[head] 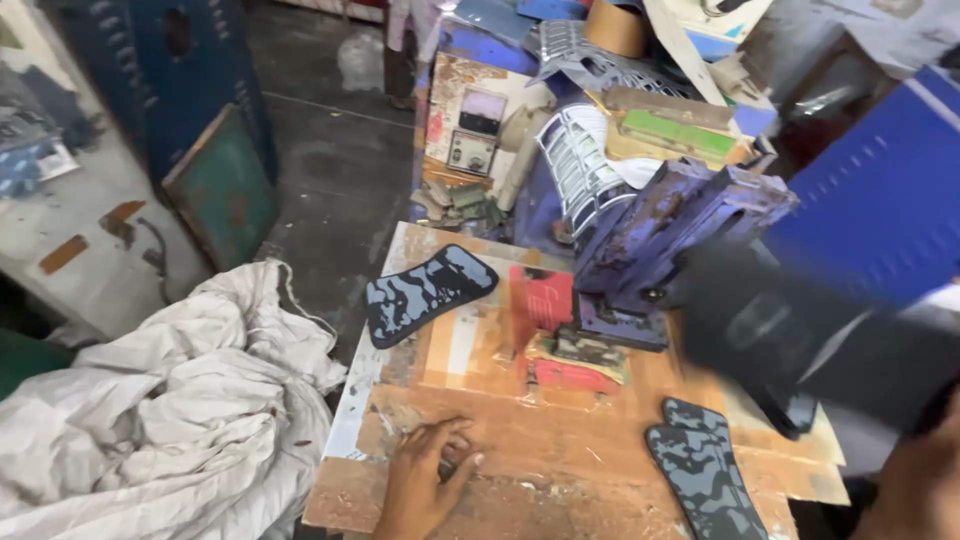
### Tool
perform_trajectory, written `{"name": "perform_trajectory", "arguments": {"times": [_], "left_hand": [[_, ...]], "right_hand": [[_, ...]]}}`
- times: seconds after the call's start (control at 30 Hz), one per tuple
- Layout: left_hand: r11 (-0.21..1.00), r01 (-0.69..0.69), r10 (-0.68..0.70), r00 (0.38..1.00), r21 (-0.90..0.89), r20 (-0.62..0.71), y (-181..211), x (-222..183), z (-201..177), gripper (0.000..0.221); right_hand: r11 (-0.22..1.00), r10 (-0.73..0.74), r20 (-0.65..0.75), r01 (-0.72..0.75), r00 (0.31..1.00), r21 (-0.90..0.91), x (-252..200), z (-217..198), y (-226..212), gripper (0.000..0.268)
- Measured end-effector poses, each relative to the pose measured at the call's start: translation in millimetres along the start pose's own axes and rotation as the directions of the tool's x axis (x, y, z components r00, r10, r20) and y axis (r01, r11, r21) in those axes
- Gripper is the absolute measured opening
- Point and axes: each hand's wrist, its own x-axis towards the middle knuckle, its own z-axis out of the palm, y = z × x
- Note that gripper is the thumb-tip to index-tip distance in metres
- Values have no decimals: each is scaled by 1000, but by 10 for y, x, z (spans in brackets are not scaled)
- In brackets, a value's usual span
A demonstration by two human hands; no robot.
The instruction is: Applying glue and organizing printed foam components for footwear assembly at a workbench.
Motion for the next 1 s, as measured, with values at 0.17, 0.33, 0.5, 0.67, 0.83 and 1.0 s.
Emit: {"name": "perform_trajectory", "arguments": {"times": [0.17,0.33,0.5,0.67,0.83,1.0], "left_hand": [[1000,15,-15,1000,0,26,-50,11,21,44],[1000,15,-15,997,-6,73,-150,2,59,41],[1000,29,-30,997,7,74,-105,14,25,39],[999,-52,52,999,1,5,-14,22,-3,35],[997,71,-70,996,-28,62,217,73,-120,30],[1000,14,-13,999,-6,44,221,27,-63,30]], "right_hand": [[900,-80,-129,127,988,417,1823,-42,-1226,14],[866,-20,-76,55,997,497,2302,1310,-2140,14],[884,76,185,-152,980,441,2371,1716,-1870,16],[874,156,71,-171,985,454,2055,1607,-1736,28],[964,40,39,-29,998,-263,615,1345,-1573,40],[811,107,363,130,926,-571,-840,1147,-843,88]]}}
